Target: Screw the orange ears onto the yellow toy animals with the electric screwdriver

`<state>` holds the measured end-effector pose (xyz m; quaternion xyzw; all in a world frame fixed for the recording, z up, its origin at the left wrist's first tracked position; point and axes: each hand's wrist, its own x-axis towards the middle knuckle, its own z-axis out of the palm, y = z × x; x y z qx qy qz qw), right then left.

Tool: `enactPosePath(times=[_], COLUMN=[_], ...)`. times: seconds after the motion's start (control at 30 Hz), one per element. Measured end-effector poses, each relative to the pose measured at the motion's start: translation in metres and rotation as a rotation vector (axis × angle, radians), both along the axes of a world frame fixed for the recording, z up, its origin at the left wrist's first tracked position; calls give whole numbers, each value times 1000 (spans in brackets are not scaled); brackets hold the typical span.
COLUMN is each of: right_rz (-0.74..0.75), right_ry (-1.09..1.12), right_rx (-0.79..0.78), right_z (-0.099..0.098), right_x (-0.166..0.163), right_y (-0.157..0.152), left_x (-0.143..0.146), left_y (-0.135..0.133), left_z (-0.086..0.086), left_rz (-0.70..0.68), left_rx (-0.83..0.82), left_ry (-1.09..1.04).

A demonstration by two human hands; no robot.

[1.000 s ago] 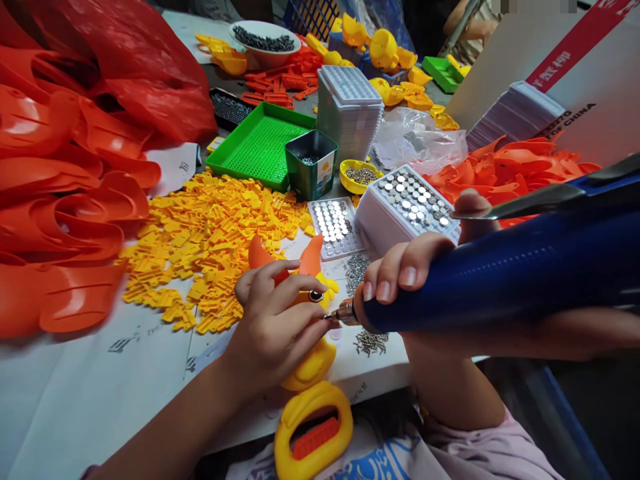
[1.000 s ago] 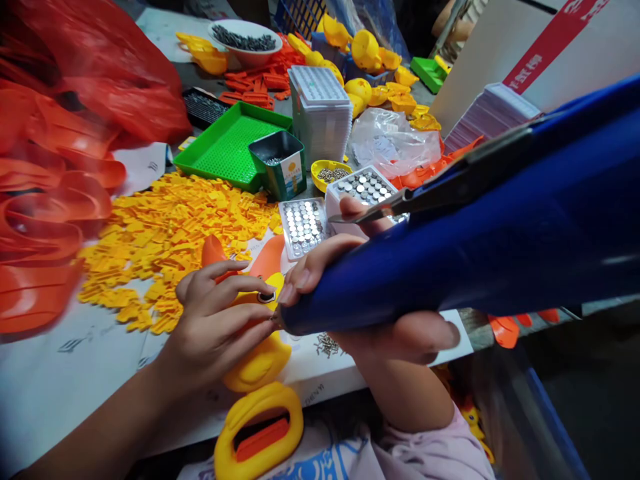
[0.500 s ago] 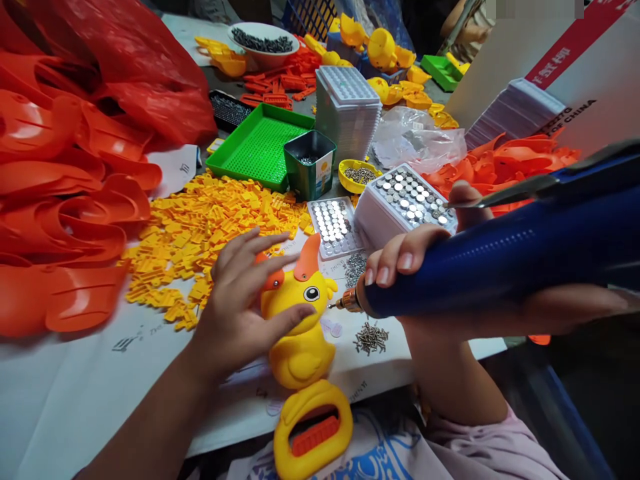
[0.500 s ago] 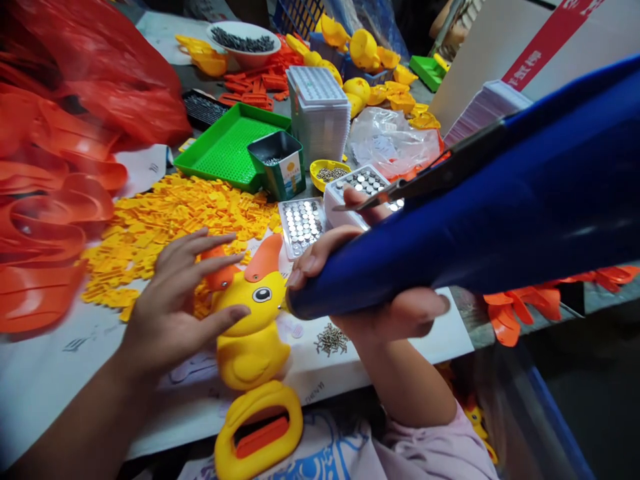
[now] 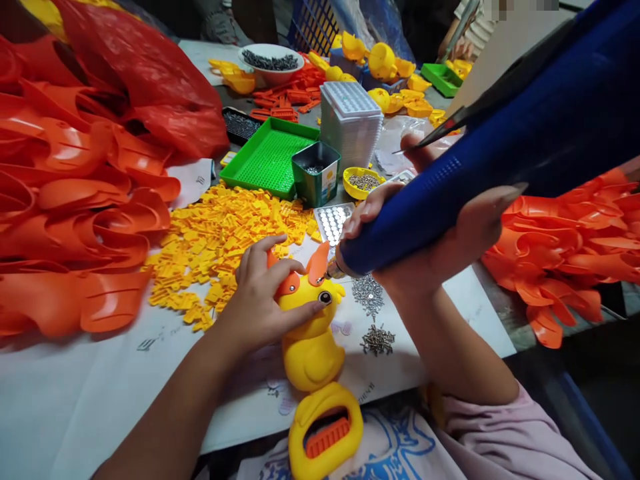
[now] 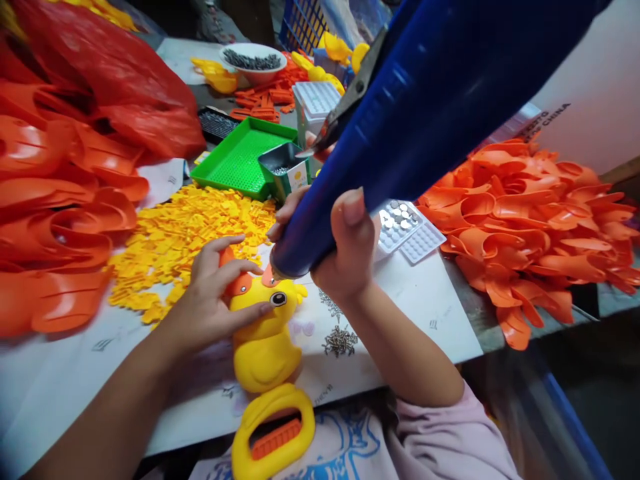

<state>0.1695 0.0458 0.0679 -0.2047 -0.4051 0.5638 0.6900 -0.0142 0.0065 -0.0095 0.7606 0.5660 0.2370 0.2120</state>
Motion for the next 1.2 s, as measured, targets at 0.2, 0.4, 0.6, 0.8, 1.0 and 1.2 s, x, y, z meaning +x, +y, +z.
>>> enactPosePath(times=[0.2, 0.4, 0.6, 0.8, 1.0, 1.2], right_rz=[8, 49, 138, 70, 119, 129], right_ry=[10, -78, -143, -127, -122, -113], right_rx=[81, -15, 19, -4, -27, -46], right_z=[-13, 1, -1, 2, 5, 9], right_x=[-3, -1, 5, 0, 1, 1], right_y=[4, -2, -4, -2, -4, -5], left_x=[2, 4, 6, 6, 6, 7], left_y=[0, -2, -3, -3, -4, -4], left_z=[0, -2, -6, -6, -6, -6], left_rz=[-13, -26, -9, 5, 5, 7], left_rx=[6, 23, 29, 12, 6, -3], left_ry=[8, -46, -70, -73, -71, -82])
